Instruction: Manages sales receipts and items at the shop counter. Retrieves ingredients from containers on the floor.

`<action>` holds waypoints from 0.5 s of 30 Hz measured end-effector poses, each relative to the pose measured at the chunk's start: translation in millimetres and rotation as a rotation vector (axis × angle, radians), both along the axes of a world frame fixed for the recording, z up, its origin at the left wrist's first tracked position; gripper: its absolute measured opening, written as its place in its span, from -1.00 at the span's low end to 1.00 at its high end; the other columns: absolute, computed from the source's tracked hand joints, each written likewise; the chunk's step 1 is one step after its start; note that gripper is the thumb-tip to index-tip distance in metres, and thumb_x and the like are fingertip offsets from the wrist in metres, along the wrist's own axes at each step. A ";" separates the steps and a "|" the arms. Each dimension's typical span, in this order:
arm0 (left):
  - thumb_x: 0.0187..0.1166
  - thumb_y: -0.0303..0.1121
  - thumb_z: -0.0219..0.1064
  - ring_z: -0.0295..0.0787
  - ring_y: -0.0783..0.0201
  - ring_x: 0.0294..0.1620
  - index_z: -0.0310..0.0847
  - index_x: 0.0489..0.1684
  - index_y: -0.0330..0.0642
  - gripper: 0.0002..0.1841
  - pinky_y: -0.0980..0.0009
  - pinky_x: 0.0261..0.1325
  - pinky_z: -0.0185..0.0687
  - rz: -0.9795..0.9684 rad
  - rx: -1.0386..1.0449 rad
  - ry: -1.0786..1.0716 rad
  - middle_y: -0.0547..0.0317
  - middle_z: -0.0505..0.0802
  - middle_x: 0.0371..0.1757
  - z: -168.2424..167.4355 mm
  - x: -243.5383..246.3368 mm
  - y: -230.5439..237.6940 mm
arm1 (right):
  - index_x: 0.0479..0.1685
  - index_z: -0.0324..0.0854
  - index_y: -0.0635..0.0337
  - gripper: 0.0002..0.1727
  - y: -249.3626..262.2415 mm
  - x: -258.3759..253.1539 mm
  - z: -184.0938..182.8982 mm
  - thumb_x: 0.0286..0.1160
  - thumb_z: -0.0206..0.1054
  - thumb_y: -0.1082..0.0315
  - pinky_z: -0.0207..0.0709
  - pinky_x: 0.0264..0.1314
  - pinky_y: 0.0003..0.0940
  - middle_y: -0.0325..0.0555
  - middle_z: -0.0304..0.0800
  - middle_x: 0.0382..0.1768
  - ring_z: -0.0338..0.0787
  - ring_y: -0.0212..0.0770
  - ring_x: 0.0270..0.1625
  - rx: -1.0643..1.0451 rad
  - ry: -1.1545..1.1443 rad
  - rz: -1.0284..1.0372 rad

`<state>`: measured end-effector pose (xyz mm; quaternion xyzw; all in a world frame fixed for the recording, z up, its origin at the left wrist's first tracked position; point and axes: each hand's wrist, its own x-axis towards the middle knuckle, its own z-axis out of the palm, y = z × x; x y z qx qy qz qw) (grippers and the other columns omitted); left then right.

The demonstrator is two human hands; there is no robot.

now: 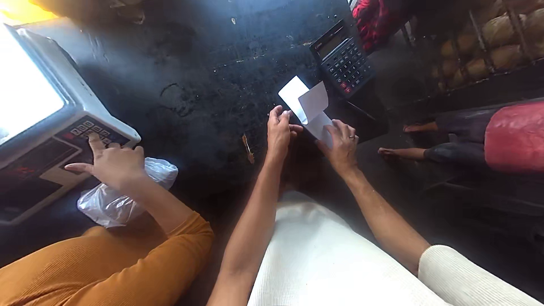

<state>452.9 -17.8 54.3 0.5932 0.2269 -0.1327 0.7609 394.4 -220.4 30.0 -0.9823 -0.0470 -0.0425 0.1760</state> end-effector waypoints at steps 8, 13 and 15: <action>0.50 -0.32 0.45 0.71 0.25 -0.46 0.46 0.39 -0.21 -0.51 0.31 -0.46 0.66 -0.158 0.337 -0.179 0.05 0.81 -0.19 -5.2 15.1 -17.7 | 0.41 0.70 -0.03 -0.31 -16.1 6.0 3.7 0.51 0.28 -0.33 0.41 0.42 0.22 0.03 0.53 0.57 0.50 0.18 0.53 0.079 -0.030 0.045; 0.36 -0.03 0.62 0.84 -0.05 -0.29 0.38 0.61 -0.07 -0.20 -0.06 -0.42 0.76 -0.460 1.034 -0.455 -0.06 0.65 0.46 11.9 -26.1 -42.9 | 0.52 0.56 0.17 -0.44 -79.4 39.8 32.6 0.70 0.22 -0.01 0.41 0.48 0.30 0.27 0.51 0.50 0.51 0.33 0.50 0.023 0.048 -0.186; 0.33 -0.12 0.64 0.79 0.03 -0.42 0.40 0.63 -0.01 -0.21 0.04 -0.52 0.73 -0.503 1.117 -0.506 -0.06 0.55 0.55 0.0 -28.4 -43.4 | 0.52 0.57 0.16 -0.42 -93.4 61.2 34.8 0.66 0.27 -0.02 0.46 0.36 0.37 0.31 0.56 0.40 0.55 0.40 0.42 -0.047 0.155 -0.167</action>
